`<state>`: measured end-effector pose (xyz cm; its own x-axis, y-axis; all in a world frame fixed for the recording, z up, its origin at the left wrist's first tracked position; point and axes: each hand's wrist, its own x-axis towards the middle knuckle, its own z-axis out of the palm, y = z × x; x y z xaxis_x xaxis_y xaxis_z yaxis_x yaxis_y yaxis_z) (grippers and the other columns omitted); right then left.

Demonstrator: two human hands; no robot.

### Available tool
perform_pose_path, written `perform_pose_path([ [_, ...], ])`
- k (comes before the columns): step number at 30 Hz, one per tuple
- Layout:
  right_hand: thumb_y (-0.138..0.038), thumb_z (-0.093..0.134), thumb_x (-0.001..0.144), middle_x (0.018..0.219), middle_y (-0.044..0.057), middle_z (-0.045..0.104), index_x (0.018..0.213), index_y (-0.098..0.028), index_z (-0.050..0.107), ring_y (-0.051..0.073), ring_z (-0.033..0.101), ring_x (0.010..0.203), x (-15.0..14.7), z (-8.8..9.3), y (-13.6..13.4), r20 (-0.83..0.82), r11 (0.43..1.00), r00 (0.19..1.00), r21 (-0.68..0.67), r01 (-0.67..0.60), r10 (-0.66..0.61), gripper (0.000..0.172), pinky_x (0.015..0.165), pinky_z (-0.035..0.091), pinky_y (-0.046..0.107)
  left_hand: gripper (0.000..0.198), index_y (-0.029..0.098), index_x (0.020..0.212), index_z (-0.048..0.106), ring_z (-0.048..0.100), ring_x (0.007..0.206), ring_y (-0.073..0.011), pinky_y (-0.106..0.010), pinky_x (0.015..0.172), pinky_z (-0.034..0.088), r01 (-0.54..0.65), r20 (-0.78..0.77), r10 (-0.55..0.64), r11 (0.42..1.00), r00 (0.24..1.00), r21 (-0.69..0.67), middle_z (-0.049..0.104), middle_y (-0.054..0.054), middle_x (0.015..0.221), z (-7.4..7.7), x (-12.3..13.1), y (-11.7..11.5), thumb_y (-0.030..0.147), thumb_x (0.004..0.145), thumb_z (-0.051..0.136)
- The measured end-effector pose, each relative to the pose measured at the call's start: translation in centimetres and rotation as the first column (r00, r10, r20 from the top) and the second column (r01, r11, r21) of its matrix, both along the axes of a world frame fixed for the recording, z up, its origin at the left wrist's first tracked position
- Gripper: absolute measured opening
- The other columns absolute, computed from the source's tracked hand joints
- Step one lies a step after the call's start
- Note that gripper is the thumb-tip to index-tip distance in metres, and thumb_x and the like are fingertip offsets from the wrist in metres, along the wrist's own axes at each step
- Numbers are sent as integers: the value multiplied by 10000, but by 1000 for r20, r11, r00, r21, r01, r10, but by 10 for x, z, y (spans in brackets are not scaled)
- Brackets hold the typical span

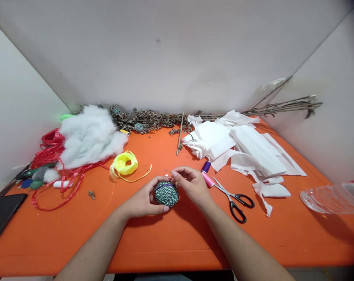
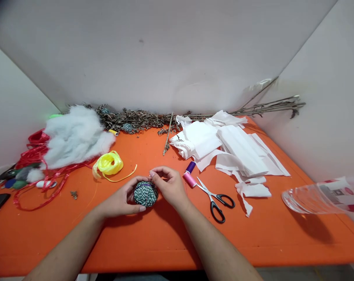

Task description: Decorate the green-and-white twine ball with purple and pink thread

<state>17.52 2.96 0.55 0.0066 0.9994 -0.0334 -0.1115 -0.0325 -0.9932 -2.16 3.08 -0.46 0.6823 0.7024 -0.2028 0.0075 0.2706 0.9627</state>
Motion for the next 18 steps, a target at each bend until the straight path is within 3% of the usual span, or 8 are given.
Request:
perform_pose_path([
  [8, -520, 750, 735, 708, 28, 665, 826, -173, 706, 141, 582, 600, -3, 4, -4, -20, 998, 998, -39, -52, 52, 361, 511, 485, 257, 643, 239, 1270, 466, 598, 1145, -260, -431, 996, 466, -51, -45, 55, 995, 997, 90, 579, -117, 1278, -3, 1, 2, 299, 730, 809],
  [18, -494, 747, 754, 695, 19, 663, 831, -176, 695, 129, 576, 577, -2, -1, -1, -17, 999, 999, -29, -36, 35, 332, 540, 466, 261, 636, 232, 1261, 503, 606, 1123, -254, -410, 988, 475, -14, -57, 18, 998, 998, 69, 605, -100, 1232, -2, 1, 1, 263, 711, 821],
])
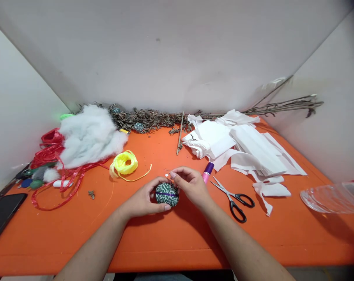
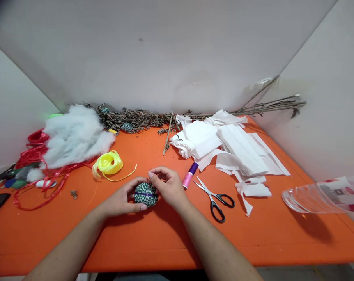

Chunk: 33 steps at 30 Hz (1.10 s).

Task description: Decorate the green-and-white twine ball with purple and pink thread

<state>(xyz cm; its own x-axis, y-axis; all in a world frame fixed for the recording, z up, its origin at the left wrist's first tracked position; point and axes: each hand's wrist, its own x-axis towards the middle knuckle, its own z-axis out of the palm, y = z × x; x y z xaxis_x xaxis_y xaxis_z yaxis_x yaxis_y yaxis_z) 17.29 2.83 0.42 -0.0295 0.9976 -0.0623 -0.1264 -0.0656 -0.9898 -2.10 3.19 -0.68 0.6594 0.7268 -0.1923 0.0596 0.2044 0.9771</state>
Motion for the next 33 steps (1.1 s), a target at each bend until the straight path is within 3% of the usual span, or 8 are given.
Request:
perform_pose_path([
  [5, -511, 745, 754, 692, 21, 661, 855, -175, 694, 133, 576, 572, 1, -1, 0, -15, 1000, 1000, -27, -11, 11, 355, 502, 459, 249, 755, 238, 1342, 430, 569, 1209, -282, -424, 1002, 478, 8, -31, -9, 1000, 999, -28, 544, -131, 1347, 4, 1, -1, 240, 699, 826],
  [17, -501, 755, 754, 619, -1, 620, 834, -171, 680, 124, 560, 542, 0, 1, 0, -51, 1000, 999, -15, 1, -2, 347, 465, 453, 236, 671, 237, 1311, 434, 583, 1167, -248, -407, 1002, 463, 49, -22, -50, 999, 999, -19, 569, -108, 1273, 1, 0, -2, 202, 739, 783],
  [33, -461, 732, 797, 716, 29, 675, 845, -175, 685, 124, 574, 576, 2, -1, 0, -85, 1000, 996, 25, -11, 13, 294, 511, 471, 254, 698, 235, 1336, 427, 582, 1174, -251, -411, 1012, 462, 50, -26, -50, 999, 998, -19, 559, -117, 1301, 1, 0, -1, 219, 739, 787],
])
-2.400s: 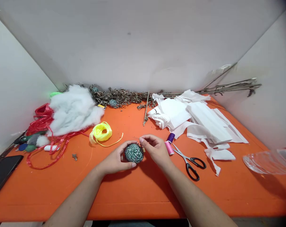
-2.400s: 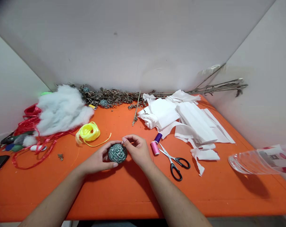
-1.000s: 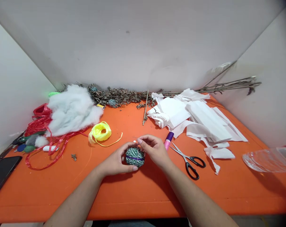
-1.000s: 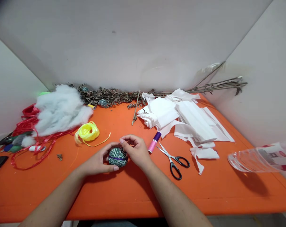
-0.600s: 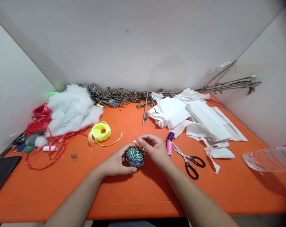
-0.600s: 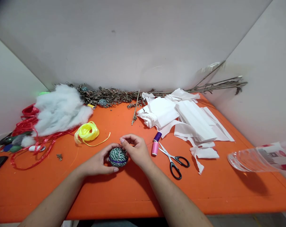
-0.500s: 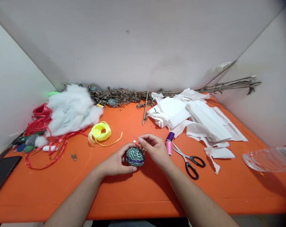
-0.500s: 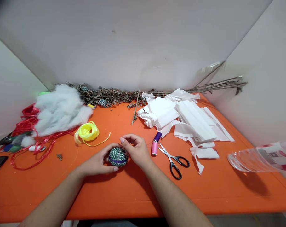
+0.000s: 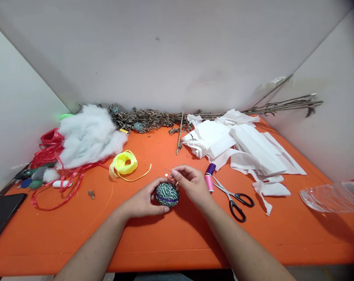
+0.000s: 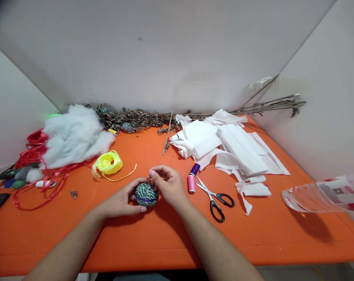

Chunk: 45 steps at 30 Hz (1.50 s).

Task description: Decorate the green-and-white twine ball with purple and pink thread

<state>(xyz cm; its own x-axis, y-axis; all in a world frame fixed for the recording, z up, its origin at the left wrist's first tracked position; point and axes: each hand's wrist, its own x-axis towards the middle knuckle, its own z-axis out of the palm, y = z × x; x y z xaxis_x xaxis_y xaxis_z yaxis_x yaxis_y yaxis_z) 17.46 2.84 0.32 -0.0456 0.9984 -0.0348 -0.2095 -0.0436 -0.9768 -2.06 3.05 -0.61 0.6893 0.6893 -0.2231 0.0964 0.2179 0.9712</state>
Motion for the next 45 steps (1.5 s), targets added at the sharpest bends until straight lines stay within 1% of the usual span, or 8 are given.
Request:
perform_pose_path([
  [3, -478, 741, 778, 729, 31, 678, 837, -174, 685, 124, 568, 578, 0, -1, 2, 28, 1000, 1000, -18, 13, -12, 315, 532, 457, 265, 695, 239, 1342, 425, 565, 1202, -260, -407, 1009, 469, 7, -1, -7, 1000, 1000, 19, 541, -120, 1329, 0, 0, -1, 204, 744, 778],
  [8, -486, 759, 749, 743, 31, 678, 815, -179, 698, 140, 581, 631, -1, -3, 4, 75, 999, 996, -19, 50, -48, 321, 578, 445, 275, 819, 280, 1442, 333, 464, 1334, -286, -418, 1066, 435, -8, 22, 7, 999, 1000, 31, 391, -130, 1505, 0, 1, -2, 174, 752, 760],
  [13, -497, 749, 757, 697, 24, 669, 821, -180, 690, 145, 586, 618, -1, -3, 4, 56, 999, 998, -32, 30, -28, 329, 579, 444, 277, 766, 245, 1428, 374, 510, 1287, -270, -425, 1084, 418, 17, -1, -17, 1000, 1000, 22, 476, -131, 1434, -1, 0, -3, 209, 766, 760],
  [17, -506, 749, 755, 673, 20, 656, 819, -172, 683, 138, 576, 601, -1, 0, 2, 55, 998, 998, -51, 23, -20, 347, 550, 441, 266, 801, 254, 1406, 396, 527, 1263, -276, -430, 1072, 423, 8, 22, -9, 1000, 1000, 25, 495, -127, 1414, -3, -1, -1, 237, 722, 811],
  [23, -521, 775, 720, 663, 14, 652, 807, -158, 674, 121, 556, 562, -2, 4, 2, 6, 995, 1000, -97, 1, -1, 387, 507, 441, 251, 553, 222, 1293, 514, 596, 1130, -260, -424, 998, 460, -40, -15, 41, 998, 999, 38, 610, -116, 1234, -1, 0, 2, 387, 811, 730],
  [29, -514, 783, 710, 673, 8, 650, 812, -164, 684, 122, 552, 570, -1, -1, 3, 3, 995, 1000, -96, 23, -23, 378, 545, 448, 265, 747, 226, 1372, 429, 554, 1221, -293, -461, 1042, 432, -92, -26, 94, 995, 995, 40, 510, -155, 1404, 1, 0, 1, 345, 734, 801],
  [37, -512, 790, 697, 688, 19, 660, 790, -171, 696, 138, 569, 604, -1, 1, 4, 14, 993, 999, -108, 47, -45, 366, 582, 437, 279, 697, 239, 1337, 471, 570, 1207, -284, -450, 1045, 435, -69, -34, 73, 991, 997, 112, 547, -130, 1374, 3, 0, 2, 322, 730, 803],
  [45, -496, 789, 699, 667, 6, 647, 777, -165, 692, 119, 545, 581, -1, 4, 4, 15, 992, 999, -120, 43, -41, 354, 579, 424, 272, 802, 248, 1402, 397, 443, 1360, -308, -463, 1126, 366, -75, -29, 79, 989, 996, 125, 416, -138, 1512, 4, 0, 0, 292, 720, 815],
])
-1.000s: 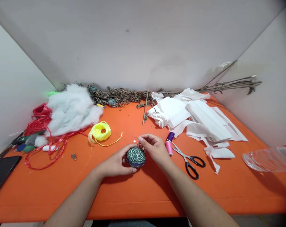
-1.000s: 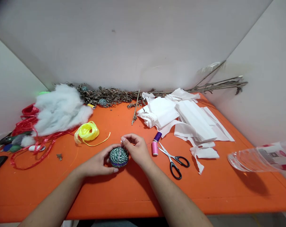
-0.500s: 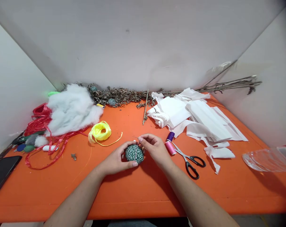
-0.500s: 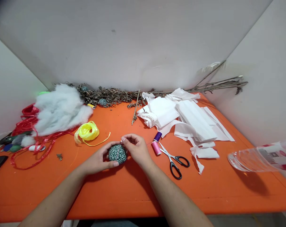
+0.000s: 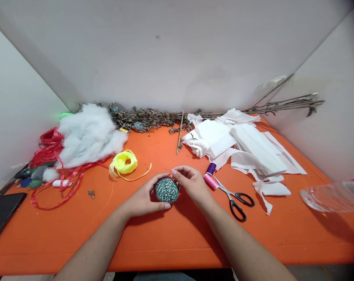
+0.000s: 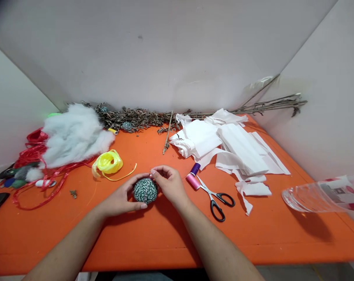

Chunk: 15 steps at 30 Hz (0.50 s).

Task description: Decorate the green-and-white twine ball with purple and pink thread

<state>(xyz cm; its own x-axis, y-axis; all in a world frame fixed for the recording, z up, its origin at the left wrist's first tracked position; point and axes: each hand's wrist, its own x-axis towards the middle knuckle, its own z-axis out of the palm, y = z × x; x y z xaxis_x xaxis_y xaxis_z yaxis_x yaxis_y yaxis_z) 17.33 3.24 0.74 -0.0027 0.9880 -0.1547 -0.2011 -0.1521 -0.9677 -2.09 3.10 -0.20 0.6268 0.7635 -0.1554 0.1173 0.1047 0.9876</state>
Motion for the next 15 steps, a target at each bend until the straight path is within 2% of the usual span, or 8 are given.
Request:
perform_pose_path([
  [7, -498, 799, 678, 679, 17, 659, 781, -167, 699, 140, 576, 615, 1, -2, 0, -4, 1000, 1000, -14, 23, -23, 361, 581, 433, 277, 750, 237, 1362, 432, 519, 1274, -293, -452, 1079, 419, -2, -28, 3, 999, 1000, 39, 503, -137, 1419, 3, 0, 0, 291, 720, 814],
  [15, -491, 803, 675, 693, 22, 658, 782, -174, 696, 141, 576, 618, 0, -1, 0, -15, 999, 999, -20, 34, -35, 351, 546, 430, 260, 748, 252, 1349, 462, 518, 1270, -298, -450, 1078, 409, -6, -12, 6, 1000, 1000, 21, 496, -126, 1428, 2, 0, -1, 308, 698, 826],
])
